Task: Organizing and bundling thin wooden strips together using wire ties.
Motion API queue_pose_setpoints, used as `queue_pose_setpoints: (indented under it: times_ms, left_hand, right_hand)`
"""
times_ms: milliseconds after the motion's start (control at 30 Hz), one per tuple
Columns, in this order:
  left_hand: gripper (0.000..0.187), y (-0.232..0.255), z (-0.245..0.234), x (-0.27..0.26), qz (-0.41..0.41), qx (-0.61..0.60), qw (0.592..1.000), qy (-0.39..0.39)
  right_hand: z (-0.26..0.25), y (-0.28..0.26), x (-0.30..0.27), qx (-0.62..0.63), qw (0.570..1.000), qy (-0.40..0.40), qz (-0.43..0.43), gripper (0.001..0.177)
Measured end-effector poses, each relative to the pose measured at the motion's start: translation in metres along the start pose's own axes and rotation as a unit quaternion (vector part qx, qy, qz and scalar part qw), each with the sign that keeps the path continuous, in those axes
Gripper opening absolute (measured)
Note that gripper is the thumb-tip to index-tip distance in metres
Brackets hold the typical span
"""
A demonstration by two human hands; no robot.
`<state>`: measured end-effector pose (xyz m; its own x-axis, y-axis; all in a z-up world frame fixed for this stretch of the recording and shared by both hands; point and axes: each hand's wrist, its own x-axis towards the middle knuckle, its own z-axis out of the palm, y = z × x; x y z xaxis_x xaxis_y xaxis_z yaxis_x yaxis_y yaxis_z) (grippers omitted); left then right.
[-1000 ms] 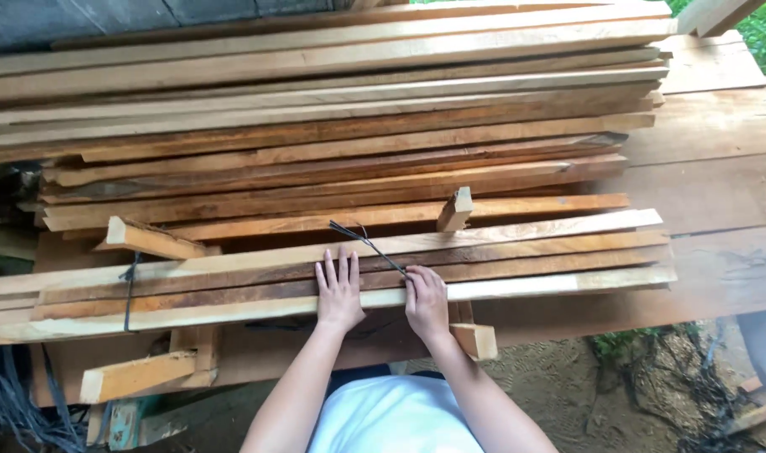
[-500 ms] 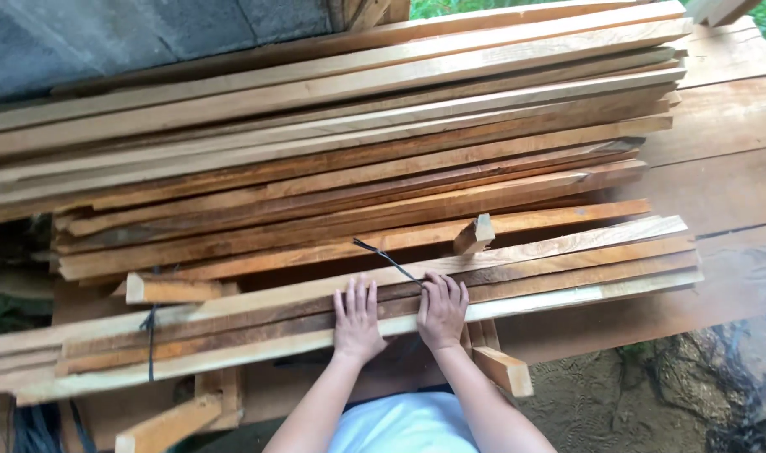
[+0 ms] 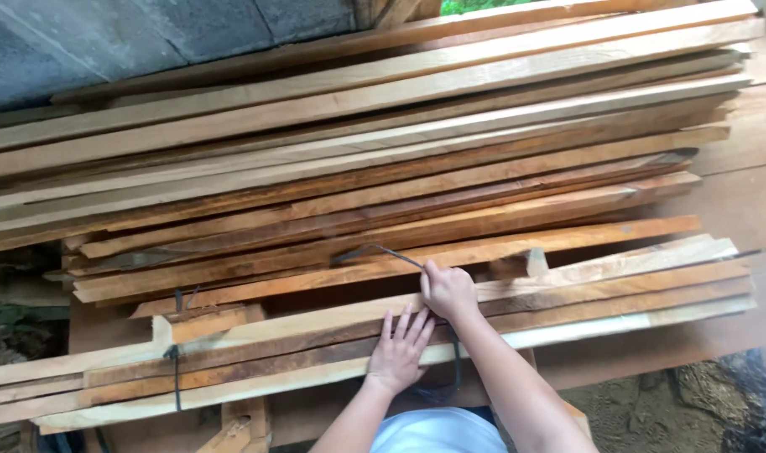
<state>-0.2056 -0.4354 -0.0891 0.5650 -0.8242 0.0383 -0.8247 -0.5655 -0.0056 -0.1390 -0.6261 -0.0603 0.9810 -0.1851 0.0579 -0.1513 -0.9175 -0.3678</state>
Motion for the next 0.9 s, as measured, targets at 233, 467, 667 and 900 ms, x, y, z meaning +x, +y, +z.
queue_pose_setpoints:
  times_ms: [233, 467, 667, 900]
  left_hand:
    - [0.103, -0.002, 0.000, 0.005, -0.010, -0.068, 0.998, 0.014]
    - [0.098, 0.004, 0.007, -0.001, -0.011, -0.058, 0.998, 0.020]
    - [0.103, 0.002, -0.002, 0.000, -0.021, -0.039, 0.998, 0.043]
    - [0.079, -0.009, -0.037, 0.007, -0.040, -0.181, 0.983, -0.004]
  right_hand:
    - [0.001, -0.001, 0.003, -0.024, 0.999, 0.033, 0.007, 0.011]
    - [-0.015, -0.009, -0.016, 0.201, 0.967, 0.068, 0.143, 0.019]
    - [-0.041, -0.026, -0.140, 0.363, 0.884, 0.143, 0.258, 0.029]
    - [-0.010, 0.026, -0.223, 0.238, 0.904, -0.299, 0.189, 0.029]
